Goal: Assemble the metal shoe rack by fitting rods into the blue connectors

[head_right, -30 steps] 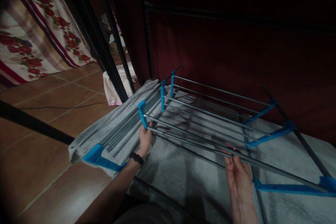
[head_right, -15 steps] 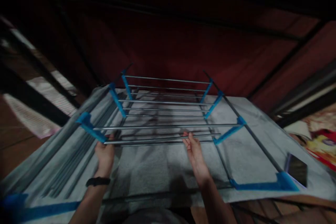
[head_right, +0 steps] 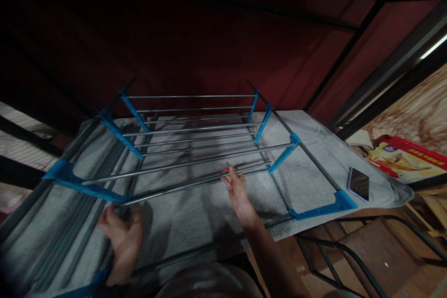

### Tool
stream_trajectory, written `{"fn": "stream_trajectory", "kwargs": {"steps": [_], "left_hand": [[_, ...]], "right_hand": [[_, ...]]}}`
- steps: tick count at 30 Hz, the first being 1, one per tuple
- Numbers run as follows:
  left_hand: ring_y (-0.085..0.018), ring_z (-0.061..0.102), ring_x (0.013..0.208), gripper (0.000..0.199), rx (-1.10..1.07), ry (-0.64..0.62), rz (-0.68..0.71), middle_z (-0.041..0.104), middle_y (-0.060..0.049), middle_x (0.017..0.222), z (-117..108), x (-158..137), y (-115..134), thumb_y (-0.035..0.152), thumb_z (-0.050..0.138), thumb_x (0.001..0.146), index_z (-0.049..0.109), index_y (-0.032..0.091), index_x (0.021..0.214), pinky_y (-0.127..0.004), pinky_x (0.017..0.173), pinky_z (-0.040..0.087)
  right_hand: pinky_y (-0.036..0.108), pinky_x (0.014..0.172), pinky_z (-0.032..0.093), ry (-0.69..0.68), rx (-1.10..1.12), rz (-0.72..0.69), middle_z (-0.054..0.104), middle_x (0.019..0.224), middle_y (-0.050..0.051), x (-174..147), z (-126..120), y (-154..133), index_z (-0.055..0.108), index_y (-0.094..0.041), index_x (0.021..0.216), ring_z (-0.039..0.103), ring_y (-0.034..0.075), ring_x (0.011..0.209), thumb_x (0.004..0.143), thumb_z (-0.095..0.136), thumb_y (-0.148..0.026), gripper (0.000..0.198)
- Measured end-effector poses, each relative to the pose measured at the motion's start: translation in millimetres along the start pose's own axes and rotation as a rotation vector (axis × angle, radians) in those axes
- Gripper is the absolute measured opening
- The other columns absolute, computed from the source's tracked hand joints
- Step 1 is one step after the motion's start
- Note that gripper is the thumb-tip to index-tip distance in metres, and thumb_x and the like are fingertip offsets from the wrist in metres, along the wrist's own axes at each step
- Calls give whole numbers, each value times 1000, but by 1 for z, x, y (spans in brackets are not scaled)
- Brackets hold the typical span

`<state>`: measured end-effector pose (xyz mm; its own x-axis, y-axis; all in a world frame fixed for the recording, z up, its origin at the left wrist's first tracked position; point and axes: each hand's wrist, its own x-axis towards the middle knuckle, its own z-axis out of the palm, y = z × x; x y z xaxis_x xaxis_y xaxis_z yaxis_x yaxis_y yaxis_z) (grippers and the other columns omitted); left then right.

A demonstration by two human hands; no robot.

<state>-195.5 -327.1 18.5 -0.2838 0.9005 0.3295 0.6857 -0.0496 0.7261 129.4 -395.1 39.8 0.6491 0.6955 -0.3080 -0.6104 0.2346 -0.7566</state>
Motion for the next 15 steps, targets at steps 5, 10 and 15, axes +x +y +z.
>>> {"fn": "stream_trajectory", "kwargs": {"steps": [5, 10, 15], "left_hand": [[-45, 25, 154, 45, 207, 21, 369, 33, -22, 163, -17, -20, 19, 31, 55, 97, 58, 15, 139, -72, 123, 20], [-29, 63, 120, 35, 300, -393, 708, 74, -12, 111, -4, -18, 8, 23, 37, 102, 71, 19, 113, -52, 113, 44], [-28, 68, 93, 46, 411, -595, 824, 76, -11, 98, 6, -12, 4, 36, 30, 106, 72, 18, 104, -44, 88, 52]], "right_hand": [[31, 85, 61, 80, 4, 58, 77, 87, 1, -13, -32, 18, 62, -24, 76, 74, 19, 96, 71, 90, -44, 35], [30, 85, 61, 120, -79, 126, 78, 88, 2, -26, -51, 27, 65, -23, 81, 74, 18, 91, 71, 88, -46, 34], [34, 82, 61, -2, -270, 313, 78, 89, 10, -33, -55, 4, 65, -20, 81, 75, 21, 88, 83, 76, -51, 33]]}}
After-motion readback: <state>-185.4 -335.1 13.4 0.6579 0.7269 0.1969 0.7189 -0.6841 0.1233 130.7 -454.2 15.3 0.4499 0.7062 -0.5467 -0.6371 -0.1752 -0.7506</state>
